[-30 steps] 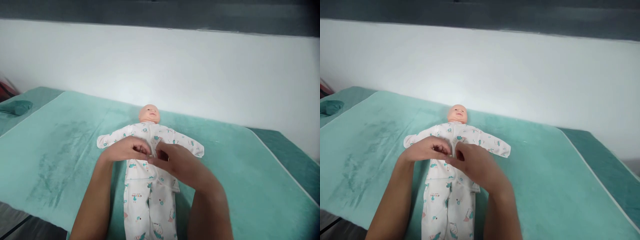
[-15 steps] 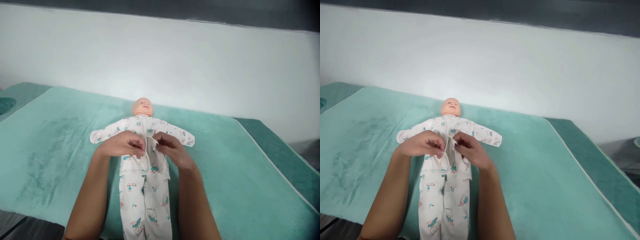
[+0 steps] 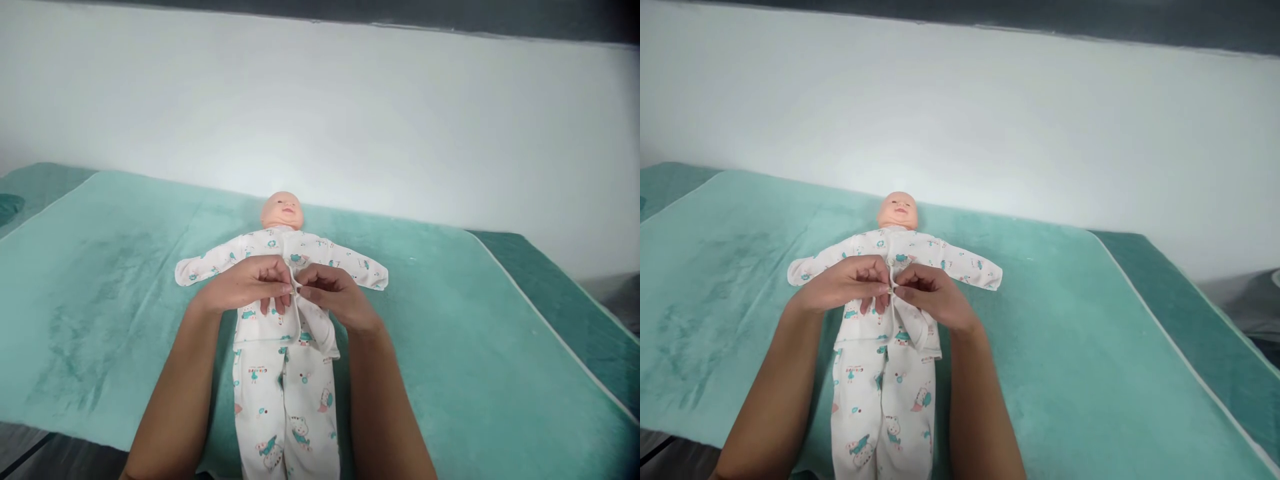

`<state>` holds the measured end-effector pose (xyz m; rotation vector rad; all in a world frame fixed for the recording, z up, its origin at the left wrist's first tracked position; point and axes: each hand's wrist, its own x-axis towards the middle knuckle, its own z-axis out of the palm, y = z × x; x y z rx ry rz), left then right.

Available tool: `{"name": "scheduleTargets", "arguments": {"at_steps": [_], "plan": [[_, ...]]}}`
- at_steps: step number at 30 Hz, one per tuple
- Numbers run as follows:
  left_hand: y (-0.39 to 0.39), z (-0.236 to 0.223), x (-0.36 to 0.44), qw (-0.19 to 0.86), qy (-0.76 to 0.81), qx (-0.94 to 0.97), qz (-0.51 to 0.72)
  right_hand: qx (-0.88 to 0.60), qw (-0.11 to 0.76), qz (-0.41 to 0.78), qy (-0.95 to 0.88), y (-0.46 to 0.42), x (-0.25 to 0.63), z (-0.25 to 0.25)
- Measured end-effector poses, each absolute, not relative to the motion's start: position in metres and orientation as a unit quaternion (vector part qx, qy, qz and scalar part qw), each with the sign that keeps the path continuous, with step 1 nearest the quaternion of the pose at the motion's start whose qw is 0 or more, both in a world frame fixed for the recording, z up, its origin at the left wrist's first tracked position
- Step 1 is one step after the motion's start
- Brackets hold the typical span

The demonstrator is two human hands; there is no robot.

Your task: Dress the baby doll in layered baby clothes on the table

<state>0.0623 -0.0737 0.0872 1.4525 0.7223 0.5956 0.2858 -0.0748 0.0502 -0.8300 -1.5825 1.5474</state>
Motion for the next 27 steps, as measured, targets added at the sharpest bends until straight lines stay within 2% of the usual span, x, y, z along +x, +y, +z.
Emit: {"name": "scheduleTargets", "arguments": {"at_steps": [20,27], "plan": [[-0.07,0.082,0.063,0.664,0.322,0.63,0.242,-0.304,0.317,0.645,-0.625,-0.077,0.282,0.058],[-0.071,0.085,0.064,0.664,0.336,0.63,0.223,-0.328,0.302,0.626,-0.64,-0.081,0.279,0.064]]}}
